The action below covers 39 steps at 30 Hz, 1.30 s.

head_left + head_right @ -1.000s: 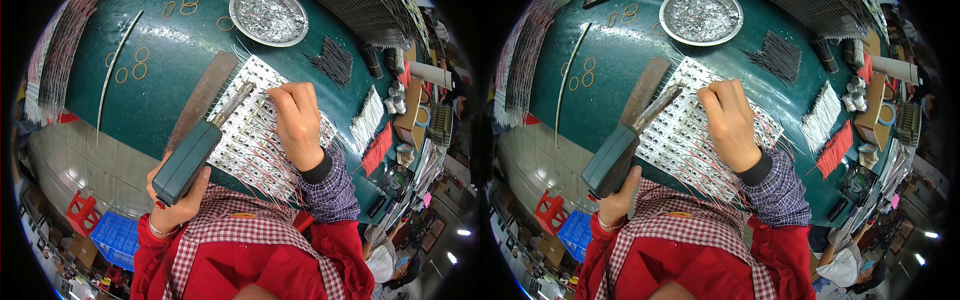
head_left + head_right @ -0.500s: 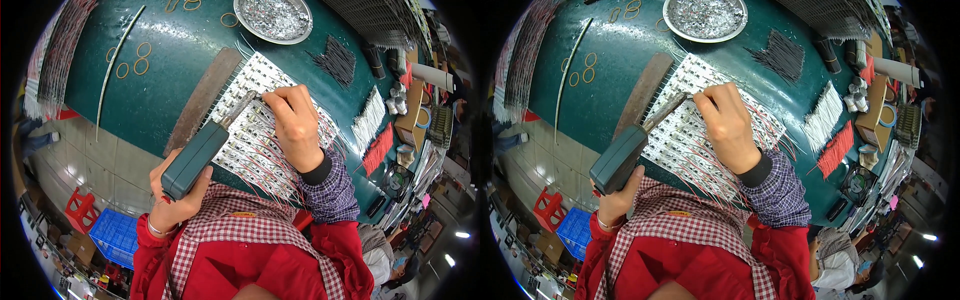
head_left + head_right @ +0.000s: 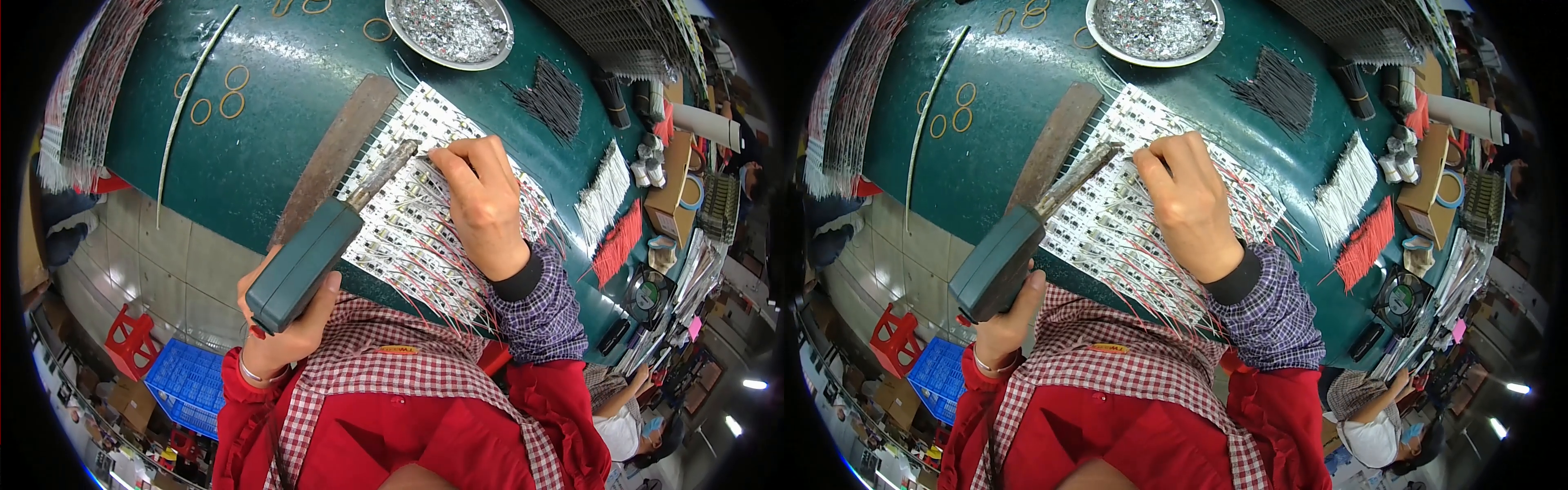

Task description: The person solders wires onto an LED circuit board using a soldering gun, stacks the completed board, and attaches wires to a new circuit board with the soldering gun.

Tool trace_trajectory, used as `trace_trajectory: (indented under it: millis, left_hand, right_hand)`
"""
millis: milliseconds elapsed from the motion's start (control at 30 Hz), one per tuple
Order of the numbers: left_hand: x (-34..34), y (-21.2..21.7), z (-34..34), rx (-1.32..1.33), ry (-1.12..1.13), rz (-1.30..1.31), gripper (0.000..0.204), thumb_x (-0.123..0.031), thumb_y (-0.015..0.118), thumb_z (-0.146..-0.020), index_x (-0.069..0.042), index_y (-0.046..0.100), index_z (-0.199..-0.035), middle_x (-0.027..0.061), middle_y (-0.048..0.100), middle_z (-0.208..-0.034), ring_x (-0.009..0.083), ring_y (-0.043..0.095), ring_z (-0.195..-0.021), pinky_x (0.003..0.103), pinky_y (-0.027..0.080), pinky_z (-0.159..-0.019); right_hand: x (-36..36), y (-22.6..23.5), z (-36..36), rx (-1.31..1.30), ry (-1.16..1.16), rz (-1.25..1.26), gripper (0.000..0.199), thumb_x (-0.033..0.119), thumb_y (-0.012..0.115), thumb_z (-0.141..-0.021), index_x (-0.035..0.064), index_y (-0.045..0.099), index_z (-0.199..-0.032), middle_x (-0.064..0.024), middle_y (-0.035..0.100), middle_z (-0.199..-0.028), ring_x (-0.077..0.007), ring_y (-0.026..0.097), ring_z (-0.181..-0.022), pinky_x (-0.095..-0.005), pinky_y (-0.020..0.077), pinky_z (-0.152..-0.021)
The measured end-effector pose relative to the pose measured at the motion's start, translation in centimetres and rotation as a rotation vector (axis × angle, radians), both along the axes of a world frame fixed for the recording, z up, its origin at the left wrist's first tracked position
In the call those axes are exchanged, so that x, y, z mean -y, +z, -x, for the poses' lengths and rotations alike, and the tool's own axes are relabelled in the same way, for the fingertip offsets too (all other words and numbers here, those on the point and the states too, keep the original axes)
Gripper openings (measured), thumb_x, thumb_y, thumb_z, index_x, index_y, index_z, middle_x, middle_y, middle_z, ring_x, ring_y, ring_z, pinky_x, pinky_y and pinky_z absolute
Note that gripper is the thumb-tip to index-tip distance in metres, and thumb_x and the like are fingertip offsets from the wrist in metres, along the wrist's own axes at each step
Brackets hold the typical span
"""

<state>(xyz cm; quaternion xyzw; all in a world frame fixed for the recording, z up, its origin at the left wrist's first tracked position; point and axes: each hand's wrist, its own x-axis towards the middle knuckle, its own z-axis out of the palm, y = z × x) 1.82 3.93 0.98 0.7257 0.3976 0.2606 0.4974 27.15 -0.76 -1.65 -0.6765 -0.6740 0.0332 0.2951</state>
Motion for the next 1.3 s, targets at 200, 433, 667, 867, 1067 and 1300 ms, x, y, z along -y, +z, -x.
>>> trace_trajectory:
  millis: [200,433,667,867,1067,1300]
  left_hand:
    - [0.2,0.0,0.2,0.009,0.008,0.001,0.019,0.003,0.072,-0.076,0.006,0.07,-0.095,0.0146,0.067,-0.084,0.0216,0.066,-0.068,0.03,0.051,-0.06]
    - [0.7,0.3,0.7,-0.016,0.009,0.044,0.021,0.004,0.072,-0.076,0.008,0.069,-0.096,0.0151,0.068,-0.087,0.0217,0.067,-0.07,0.029,0.052,-0.063]
    - [0.7,0.6,1.0,-0.058,-0.02,0.032,0.024,0.004,0.072,-0.076,0.007,0.068,-0.099,0.0146,0.068,-0.09,0.0198,0.067,-0.071,0.028,0.052,-0.063]
    - [0.7,0.4,1.0,-0.05,-0.043,0.041,0.023,0.004,0.072,-0.076,0.007,0.067,-0.099,0.0129,0.068,-0.089,0.0168,0.066,-0.07,0.026,0.05,-0.061]
    - [0.7,0.2,0.9,-0.056,-0.065,0.03,0.021,0.004,0.072,-0.076,0.006,0.067,-0.096,0.011,0.066,-0.084,0.0156,0.064,-0.066,0.026,0.048,-0.058]
    - [0.9,0.0,1.0,-0.039,-0.047,0.027,0.019,0.003,0.072,-0.076,0.005,0.068,-0.094,0.0092,0.064,-0.08,0.0154,0.061,-0.061,0.026,0.047,-0.056]
  right_hand:
    - [0.0,-0.2,0.0,0.002,-0.005,-0.013,0.029,-0.007,0.062,-0.068,-0.002,0.063,-0.097,-0.0118,0.057,-0.092,-0.0286,0.056,-0.085,-0.0364,0.0489,-0.07]
    - [0.6,0.1,0.7,-0.051,-0.002,-0.109,0.032,-0.009,0.065,-0.064,-0.0014,0.064,-0.096,-0.0107,0.058,-0.087,-0.0268,0.056,-0.078,-0.036,0.0482,-0.063]
    - [0.8,-0.5,1.0,-0.078,-0.002,-0.069,0.028,-0.01,0.064,-0.069,-0.0004,0.065,-0.094,-0.0105,0.058,-0.085,-0.0261,0.057,-0.077,-0.0352,0.0474,-0.062]
    - [0.8,-0.4,1.1,-0.069,-0.004,-0.057,0.029,-0.011,0.063,-0.068,-0.0003,0.064,-0.095,-0.0108,0.058,-0.087,-0.0263,0.057,-0.078,-0.0355,0.0481,-0.063]
    - [0.8,-0.2,1.2,-0.056,-0.011,-0.037,0.032,-0.012,0.063,-0.065,-0.0007,0.064,-0.095,-0.0107,0.058,-0.089,-0.0266,0.057,-0.08,-0.0355,0.0488,-0.065]
    - [0.8,0.0,1.3,-0.05,-0.002,-0.022,0.034,-0.013,0.062,-0.065,-0.0011,0.064,-0.096,-0.011,0.057,-0.089,-0.0269,0.057,-0.081,-0.0358,0.049,-0.066]
